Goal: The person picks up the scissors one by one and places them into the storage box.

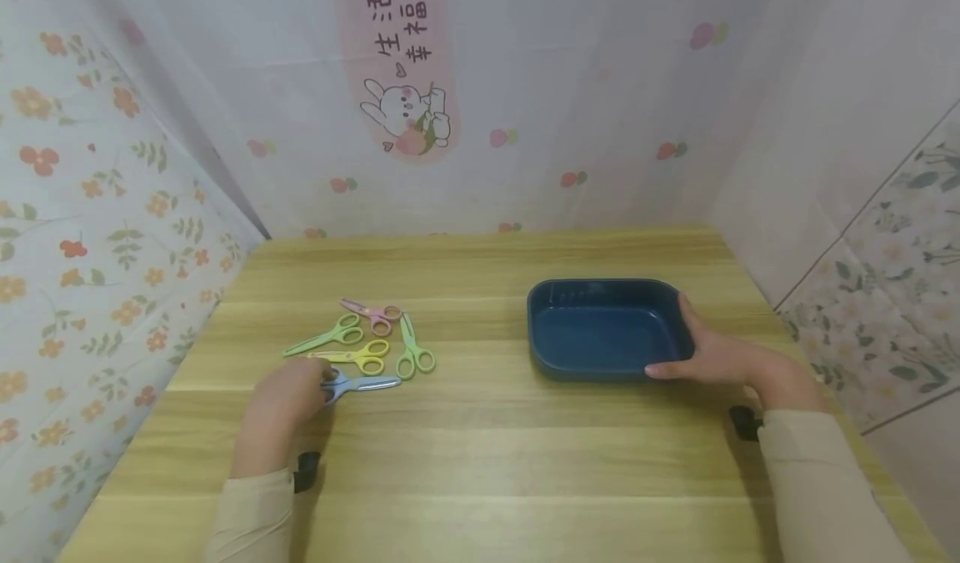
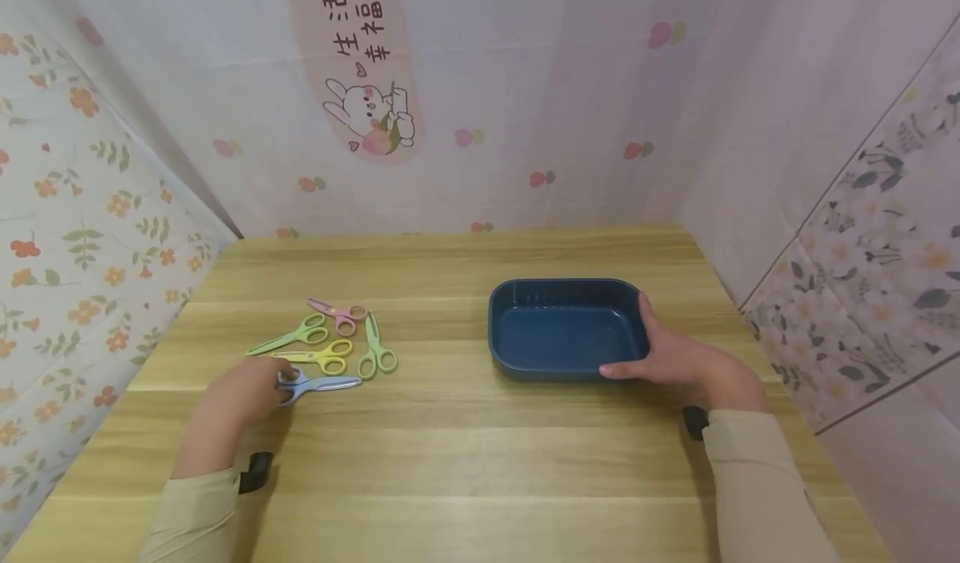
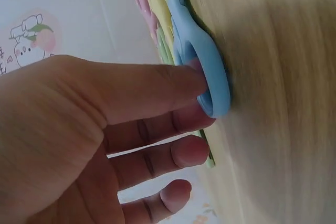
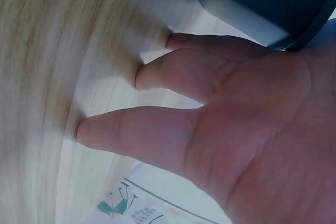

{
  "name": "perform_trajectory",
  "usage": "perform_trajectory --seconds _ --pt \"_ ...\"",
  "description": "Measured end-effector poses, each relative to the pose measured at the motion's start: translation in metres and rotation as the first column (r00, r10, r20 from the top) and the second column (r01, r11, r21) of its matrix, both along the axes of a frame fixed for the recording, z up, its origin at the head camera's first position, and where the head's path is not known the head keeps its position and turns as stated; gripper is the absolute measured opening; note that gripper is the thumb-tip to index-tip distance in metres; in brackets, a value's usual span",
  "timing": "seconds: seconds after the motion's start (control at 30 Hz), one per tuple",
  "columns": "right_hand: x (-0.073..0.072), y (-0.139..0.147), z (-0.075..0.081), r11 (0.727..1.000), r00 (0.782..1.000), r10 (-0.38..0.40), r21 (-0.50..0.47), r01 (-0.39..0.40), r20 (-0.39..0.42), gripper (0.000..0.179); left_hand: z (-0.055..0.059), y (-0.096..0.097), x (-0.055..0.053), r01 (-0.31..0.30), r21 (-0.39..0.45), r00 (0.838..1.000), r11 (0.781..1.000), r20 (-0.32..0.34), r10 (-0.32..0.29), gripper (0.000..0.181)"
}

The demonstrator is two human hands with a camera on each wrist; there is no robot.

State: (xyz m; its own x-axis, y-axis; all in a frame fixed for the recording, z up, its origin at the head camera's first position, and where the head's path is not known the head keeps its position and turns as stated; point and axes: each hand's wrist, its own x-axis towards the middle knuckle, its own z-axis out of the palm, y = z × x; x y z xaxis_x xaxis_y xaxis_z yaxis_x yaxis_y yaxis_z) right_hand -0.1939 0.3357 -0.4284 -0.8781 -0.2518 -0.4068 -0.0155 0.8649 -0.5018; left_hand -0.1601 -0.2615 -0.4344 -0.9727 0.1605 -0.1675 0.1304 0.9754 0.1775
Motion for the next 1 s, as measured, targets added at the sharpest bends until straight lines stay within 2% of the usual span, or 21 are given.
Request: perform_trajectory --seconds 0.2,0.37,0.53,0.67,0.77,0.87,1.0 --pt "-0.002 0.001 0.000 1.000 1.000 0.010 0.011 -0.010 0.006 0.144 0.004 0.001 0.003 0.020 -0.038 1.000 0.999 0.024 -0.019 0.006" --pt "-0.001 0.003 0.002 1.000 1.000 0.009 0.020 -0.009 0.011 0.143 0.004 0.004 0.007 0.045 -0.025 0.999 0.999 0.031 -0.045 0.021" --pt "-0.001 0.004 0.003 0.999 1.000 0.010 0.032 -0.010 0.002 0.143 0.003 0.001 0.012 0.021 -0.015 0.999 1.000 0.035 -0.021 0.013" --pt "-0.002 0.003 0.003 0.999 1.000 0.018 0.051 -0.017 -0.010 0.143 0.005 -0.006 0.014 -0.025 0.011 0.999 1.000 0.047 0.024 0.055" --pt "-0.002 0.003 0.001 0.998 1.000 0.022 0.061 -0.022 -0.008 0.143 0.007 -0.011 0.017 -0.038 0.067 0.995 0.997 0.095 0.032 0.084" --pt "-0.002 0.002 -0.001 0.998 1.000 0.017 0.056 -0.017 -0.006 0.143 0.007 -0.016 0.022 -0.050 0.113 0.990 0.992 0.139 0.034 0.095" --pt "-0.002 0.002 -0.003 0.999 1.000 0.009 0.032 -0.008 -0.019 0.143 0.003 -0.017 0.023 -0.045 0.146 0.986 0.988 0.164 0.021 0.088"
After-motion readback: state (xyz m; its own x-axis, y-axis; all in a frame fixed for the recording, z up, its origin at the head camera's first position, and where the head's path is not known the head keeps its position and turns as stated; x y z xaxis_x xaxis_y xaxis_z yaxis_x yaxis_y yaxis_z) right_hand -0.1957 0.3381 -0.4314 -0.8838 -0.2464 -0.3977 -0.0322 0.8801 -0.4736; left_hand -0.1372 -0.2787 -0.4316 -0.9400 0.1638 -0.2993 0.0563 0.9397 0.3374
